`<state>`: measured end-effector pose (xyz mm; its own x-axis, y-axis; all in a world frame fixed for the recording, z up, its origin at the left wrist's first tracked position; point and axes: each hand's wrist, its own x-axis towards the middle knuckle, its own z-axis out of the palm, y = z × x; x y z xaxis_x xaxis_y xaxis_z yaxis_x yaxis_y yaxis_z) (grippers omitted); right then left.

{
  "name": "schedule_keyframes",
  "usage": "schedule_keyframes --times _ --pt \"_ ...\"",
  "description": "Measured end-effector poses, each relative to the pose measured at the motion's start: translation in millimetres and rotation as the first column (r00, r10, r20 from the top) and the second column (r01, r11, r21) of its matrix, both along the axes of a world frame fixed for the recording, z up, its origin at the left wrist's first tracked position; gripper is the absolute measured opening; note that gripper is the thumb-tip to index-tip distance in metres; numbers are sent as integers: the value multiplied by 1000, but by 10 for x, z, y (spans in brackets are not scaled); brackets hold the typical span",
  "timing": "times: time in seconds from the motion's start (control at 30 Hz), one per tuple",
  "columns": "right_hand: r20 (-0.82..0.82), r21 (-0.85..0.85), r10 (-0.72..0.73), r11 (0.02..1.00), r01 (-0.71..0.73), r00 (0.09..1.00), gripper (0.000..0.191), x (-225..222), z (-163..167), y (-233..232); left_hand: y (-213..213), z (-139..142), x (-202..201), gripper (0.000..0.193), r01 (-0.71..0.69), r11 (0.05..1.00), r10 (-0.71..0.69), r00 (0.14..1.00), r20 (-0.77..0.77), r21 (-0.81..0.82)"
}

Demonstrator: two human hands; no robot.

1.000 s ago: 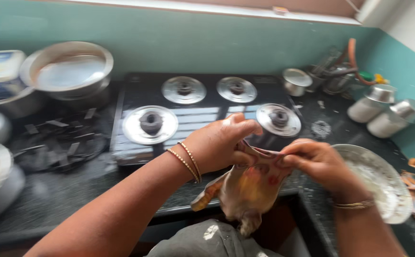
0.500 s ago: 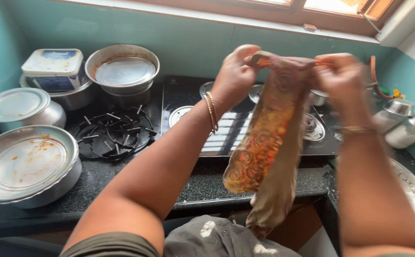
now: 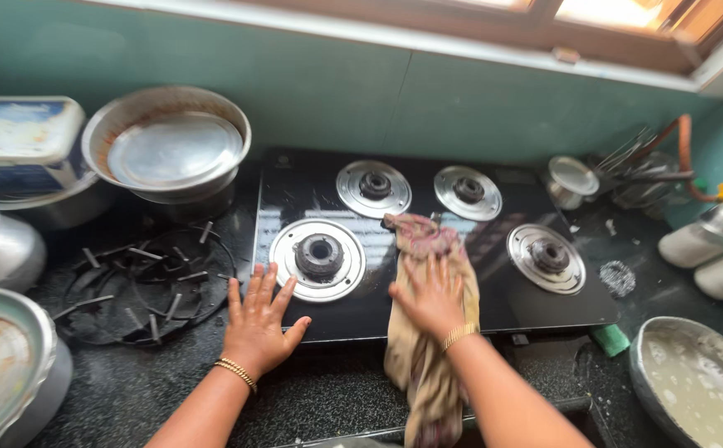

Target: The person scrubs a black glass gas stove top with a green sponge, then wipes it with a cloth. They repeatedly rinse the cloth in a metal bowl of water and continue wiping the stove surface and burners until the surface appears clean and shiny.

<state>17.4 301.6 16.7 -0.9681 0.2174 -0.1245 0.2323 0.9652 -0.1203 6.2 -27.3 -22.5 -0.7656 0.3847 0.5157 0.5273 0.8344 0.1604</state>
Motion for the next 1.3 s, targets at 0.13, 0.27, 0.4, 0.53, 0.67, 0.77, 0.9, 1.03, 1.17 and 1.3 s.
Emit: schedule_keyframes --times 0.13,0.27,0.4,0.53,0.67,0.77,0.9,1.03,1.17,1.3 --pt "-147 63 76 996 -67 986 88 -743 -121 382 5 -33 -90 83 110 993 -110 994 13 -37" --pt "-290 49 224 974 -220 930 76 -1618 -329 732 57 11 -150 88 86 994 -94 989 115 72" --pt "-452 -172 331 879 -446 828 63 -2494 -359 837 68 33 -196 95 113 991 -119 988 95 67" --pt "-477 -473 285 714 -516 831 58 -3162 -313 651 55 -33 -260 98 85 996 -84 995 53 -5" --pt "-340 -458 331 759 -462 880 57 -3266 -371 577 50 -36 -242 93 86 996 -86 995 54 14" --pt "-422 -266 361 827 -494 832 54 -3042 -391 643 57 28 -178 90 84 996 -86 995 42 40" --pt "-657 15 449 812 -584 606 48 -2656 -363 656 63 72 -176 89 42 999 -42 997 63 10" --pt "-678 277 459 883 -379 574 53 -2127 -352 461 59 28 -170 89 19 999 -20 999 33 35" --pt "-615 279 384 923 -265 689 48 -1612 -266 145 59 -33 -174 89 -2 999 2 1000 6 35" --pt "-574 141 325 943 -300 752 42 -1504 -272 -282 58 -78 -204 90 4 999 -3 1000 -26 35"
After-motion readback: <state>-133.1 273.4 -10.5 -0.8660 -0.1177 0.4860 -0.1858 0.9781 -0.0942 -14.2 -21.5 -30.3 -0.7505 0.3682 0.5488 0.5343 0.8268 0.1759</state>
